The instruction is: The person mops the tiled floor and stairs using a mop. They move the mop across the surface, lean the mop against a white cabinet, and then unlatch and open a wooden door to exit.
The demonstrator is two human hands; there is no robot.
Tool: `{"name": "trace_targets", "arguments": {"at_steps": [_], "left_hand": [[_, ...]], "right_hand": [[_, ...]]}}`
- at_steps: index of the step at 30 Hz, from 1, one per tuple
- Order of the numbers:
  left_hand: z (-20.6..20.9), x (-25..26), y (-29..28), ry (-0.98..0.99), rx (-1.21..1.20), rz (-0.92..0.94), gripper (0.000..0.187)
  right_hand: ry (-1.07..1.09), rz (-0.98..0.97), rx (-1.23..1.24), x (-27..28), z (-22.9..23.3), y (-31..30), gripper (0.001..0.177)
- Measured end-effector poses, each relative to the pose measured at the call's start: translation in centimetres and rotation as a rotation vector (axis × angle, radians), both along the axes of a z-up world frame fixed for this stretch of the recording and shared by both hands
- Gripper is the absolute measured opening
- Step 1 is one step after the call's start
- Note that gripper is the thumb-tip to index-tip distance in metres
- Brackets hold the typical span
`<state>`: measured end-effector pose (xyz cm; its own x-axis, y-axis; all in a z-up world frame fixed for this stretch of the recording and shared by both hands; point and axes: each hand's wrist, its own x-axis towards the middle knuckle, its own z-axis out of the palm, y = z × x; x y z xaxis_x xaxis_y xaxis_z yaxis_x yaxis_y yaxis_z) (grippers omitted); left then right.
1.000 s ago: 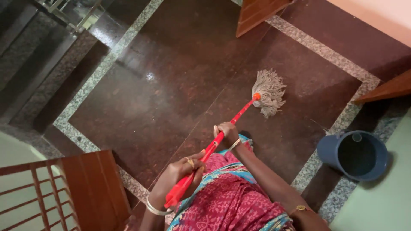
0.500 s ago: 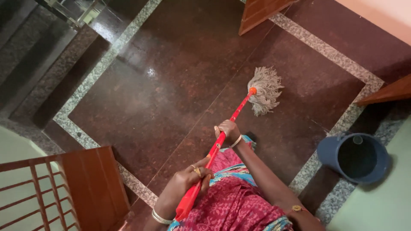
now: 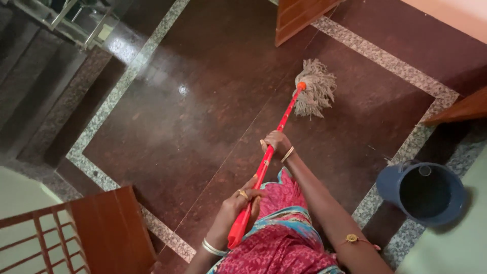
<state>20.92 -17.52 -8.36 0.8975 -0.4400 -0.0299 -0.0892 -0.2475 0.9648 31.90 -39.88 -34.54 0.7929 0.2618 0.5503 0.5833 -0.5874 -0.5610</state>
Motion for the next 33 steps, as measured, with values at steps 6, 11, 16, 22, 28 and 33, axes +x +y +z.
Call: {"name": "trace_targets", "arguments": {"at_steps": [6, 11, 16, 22, 28, 33], "left_hand": [[-3.9, 2.5, -6.0, 1.008, -0.642, 0.219, 0.035], [-5.9, 4.5, -10.1, 0.946, -0.522, 0.038, 0.041], [-9.2, 6.8, -16.1, 0.939, -0.419, 0.052, 0.039], [-11.0, 10.2, -22.1, 0.057, -0.033, -0.185, 0.010], [-11.3, 12.1, -25.7, -0.068, 0.069, -0.298, 0.011], [-11.8, 13.2, -26.8, 0.073, -0.045, -0.408, 0.013]], "right_hand": [[0.049, 0.020, -0.033, 3.3, -2.6, -6.5, 0.032], [0.124, 0.037, -0.127, 6.4, -5.1, -12.0, 0.036], [0.201, 0.005, -0.167, 8.8, -6.6, -18.0, 0.034], [0.216, -0.092, -0.160, 10.9, -7.4, -24.0, 0.027], [0.213, -0.199, -0.144, 11.3, -9.9, -28.3, 0.029], [0.207, -0.296, -0.179, 9.5, -11.5, -31.8, 0.029]]}}
